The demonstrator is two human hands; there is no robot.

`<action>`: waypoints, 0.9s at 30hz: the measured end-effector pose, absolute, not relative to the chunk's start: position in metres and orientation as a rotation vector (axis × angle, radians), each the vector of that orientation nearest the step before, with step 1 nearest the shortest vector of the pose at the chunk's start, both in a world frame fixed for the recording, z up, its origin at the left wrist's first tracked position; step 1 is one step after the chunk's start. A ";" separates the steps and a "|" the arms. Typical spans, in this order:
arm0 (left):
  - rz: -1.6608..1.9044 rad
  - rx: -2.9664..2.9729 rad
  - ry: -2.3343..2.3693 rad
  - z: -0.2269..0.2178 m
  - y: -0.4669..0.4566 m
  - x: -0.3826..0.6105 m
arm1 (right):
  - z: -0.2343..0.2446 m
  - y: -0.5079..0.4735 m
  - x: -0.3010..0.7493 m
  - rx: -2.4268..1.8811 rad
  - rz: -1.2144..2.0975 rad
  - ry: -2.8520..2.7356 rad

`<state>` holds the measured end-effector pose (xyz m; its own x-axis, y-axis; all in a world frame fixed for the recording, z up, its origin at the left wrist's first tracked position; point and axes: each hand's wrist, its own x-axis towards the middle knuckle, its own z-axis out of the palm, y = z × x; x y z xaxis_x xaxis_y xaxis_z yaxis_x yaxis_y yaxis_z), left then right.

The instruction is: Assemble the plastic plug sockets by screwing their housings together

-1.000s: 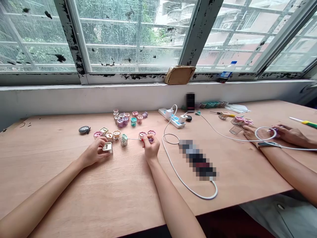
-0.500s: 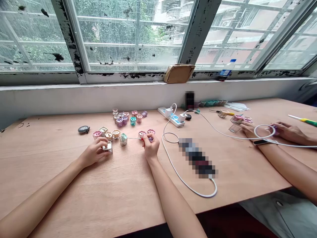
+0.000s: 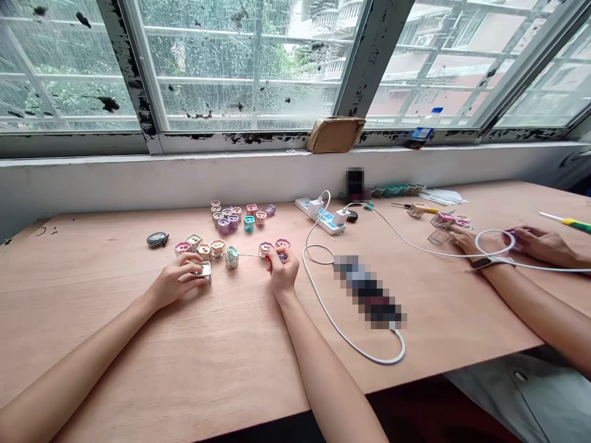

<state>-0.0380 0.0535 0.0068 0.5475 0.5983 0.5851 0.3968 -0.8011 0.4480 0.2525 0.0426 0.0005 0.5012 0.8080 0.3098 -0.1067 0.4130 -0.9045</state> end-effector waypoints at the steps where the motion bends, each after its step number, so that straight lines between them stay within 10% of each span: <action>1: 1.096 2.517 0.834 0.007 0.053 -0.038 | 0.000 0.042 0.252 -0.977 0.675 -0.862; 27: 1.071 2.489 0.901 0.008 0.042 -0.039 | -0.009 0.051 0.258 -0.956 0.752 -0.697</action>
<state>-0.0386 0.0415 0.0078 0.5293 0.6447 0.5516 0.4328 -0.7643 0.4781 0.2578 0.0513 -0.0094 0.5549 0.8109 0.1859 -0.2471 0.3740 -0.8939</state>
